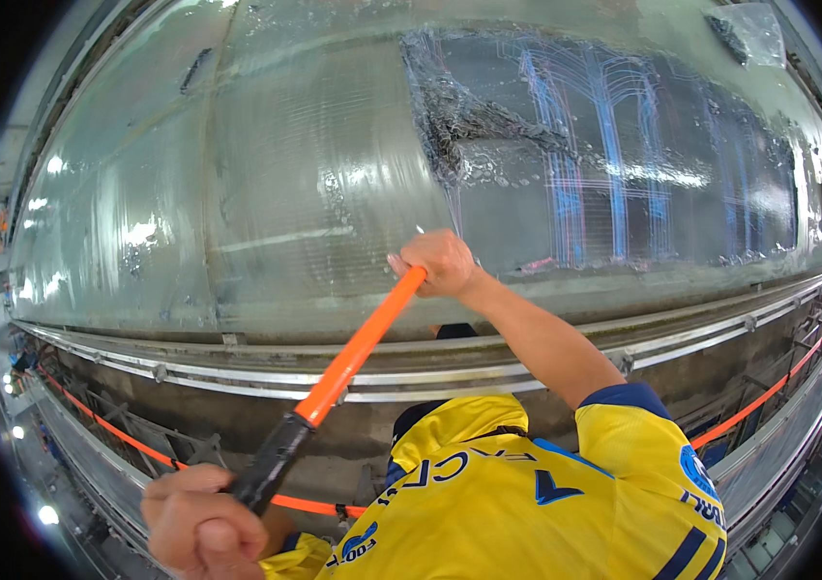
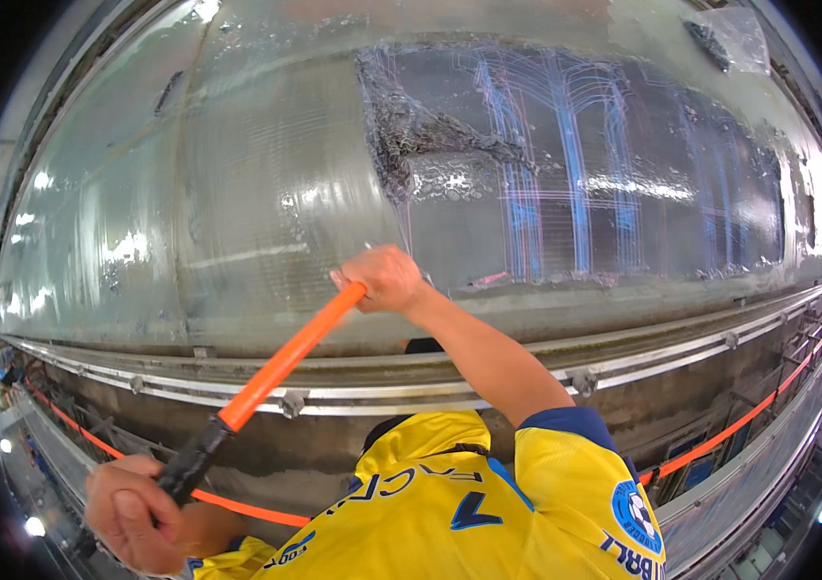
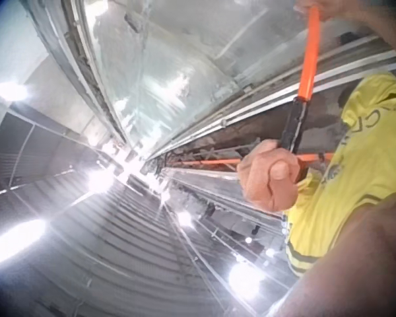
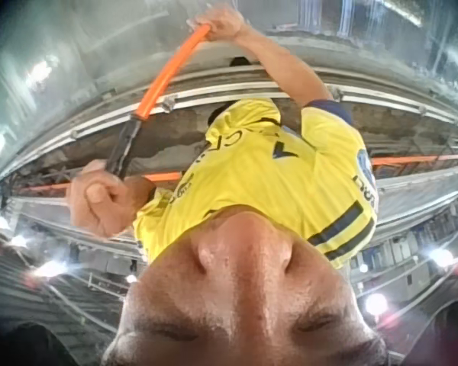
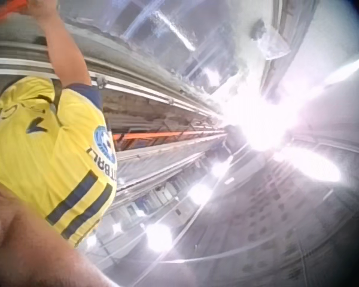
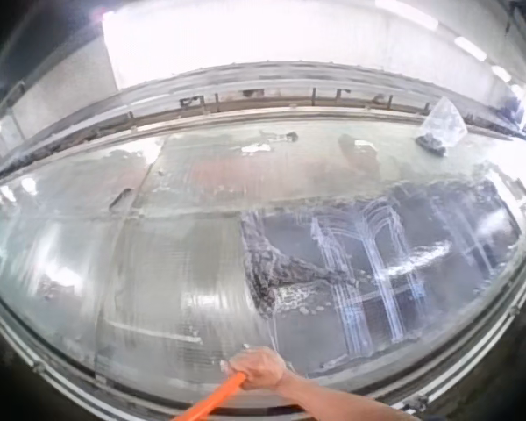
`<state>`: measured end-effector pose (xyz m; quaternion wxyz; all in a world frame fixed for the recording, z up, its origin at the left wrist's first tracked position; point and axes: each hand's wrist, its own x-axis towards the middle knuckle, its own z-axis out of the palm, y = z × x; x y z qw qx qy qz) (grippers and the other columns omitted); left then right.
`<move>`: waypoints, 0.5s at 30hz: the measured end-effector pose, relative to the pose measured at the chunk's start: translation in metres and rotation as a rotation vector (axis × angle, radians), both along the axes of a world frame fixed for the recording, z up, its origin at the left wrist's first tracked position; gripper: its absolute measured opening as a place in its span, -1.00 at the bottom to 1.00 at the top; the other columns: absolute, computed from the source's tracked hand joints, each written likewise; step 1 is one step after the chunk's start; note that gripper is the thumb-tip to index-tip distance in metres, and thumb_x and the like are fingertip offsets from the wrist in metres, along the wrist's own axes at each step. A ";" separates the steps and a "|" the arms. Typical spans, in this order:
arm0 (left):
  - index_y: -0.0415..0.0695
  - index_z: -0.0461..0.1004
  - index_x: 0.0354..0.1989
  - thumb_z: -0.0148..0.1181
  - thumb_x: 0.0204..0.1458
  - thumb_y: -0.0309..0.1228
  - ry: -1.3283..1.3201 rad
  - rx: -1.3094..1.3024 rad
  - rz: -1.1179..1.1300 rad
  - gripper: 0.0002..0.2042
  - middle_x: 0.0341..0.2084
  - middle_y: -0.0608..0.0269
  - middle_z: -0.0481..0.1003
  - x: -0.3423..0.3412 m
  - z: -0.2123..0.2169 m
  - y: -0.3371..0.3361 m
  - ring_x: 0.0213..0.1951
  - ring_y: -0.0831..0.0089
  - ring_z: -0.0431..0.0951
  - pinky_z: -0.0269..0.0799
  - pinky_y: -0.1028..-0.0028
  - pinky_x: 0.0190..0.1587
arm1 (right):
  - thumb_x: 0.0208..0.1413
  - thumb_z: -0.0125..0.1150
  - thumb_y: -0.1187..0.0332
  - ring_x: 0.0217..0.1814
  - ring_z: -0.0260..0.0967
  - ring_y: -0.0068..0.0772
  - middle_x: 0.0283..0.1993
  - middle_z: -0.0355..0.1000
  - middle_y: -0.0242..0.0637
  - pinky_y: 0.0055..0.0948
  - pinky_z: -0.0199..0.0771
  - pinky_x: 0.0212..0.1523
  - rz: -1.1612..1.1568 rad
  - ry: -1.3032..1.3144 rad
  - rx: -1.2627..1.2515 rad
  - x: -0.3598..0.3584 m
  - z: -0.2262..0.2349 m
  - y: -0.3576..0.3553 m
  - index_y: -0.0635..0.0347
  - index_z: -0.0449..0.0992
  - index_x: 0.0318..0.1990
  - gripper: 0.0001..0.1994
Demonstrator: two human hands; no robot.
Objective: The person uses a squeegee with an orange handle to clean a large curved glass pane. They repeatedly wipe the surface in vertical and horizontal strokes, removing soapy residue and water streaks. Another person is visible in the reflection performing a similar cleaning task.
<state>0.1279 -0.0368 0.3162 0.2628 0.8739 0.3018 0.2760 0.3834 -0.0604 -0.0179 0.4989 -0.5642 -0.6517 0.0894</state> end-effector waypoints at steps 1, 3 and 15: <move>-0.13 0.46 -0.53 0.07 0.29 -0.11 0.046 -0.063 0.016 -0.60 -0.77 0.33 0.31 0.005 0.000 0.020 -0.68 0.31 0.30 0.35 0.26 -0.49 | 0.11 0.28 0.29 -0.69 0.26 -0.09 -0.72 0.24 -0.27 -0.13 0.22 -0.66 -0.035 -0.017 0.006 0.014 -0.003 0.022 0.08 0.23 -0.68 -0.60; -0.12 0.45 -0.50 0.11 0.30 -0.06 0.081 -0.115 0.057 -0.58 -0.74 0.30 0.33 0.021 0.005 0.055 -0.67 0.28 0.32 0.39 0.26 -0.47 | 0.10 0.29 0.29 -0.69 0.27 -0.10 -0.71 0.25 -0.28 -0.14 0.23 -0.66 -0.029 -0.027 0.022 0.037 -0.006 0.066 0.08 0.24 -0.68 -0.61; -0.46 0.33 0.23 0.05 0.20 -0.40 0.105 0.279 0.036 -0.52 -0.36 -0.05 0.49 0.097 -0.042 0.281 -0.56 0.37 0.45 0.54 0.31 -0.18 | 0.07 0.27 0.28 -0.55 0.35 -0.09 -0.62 0.35 -0.29 -0.16 0.31 -0.58 -0.080 -0.113 0.070 0.196 -0.019 0.332 0.03 0.39 -0.61 -0.74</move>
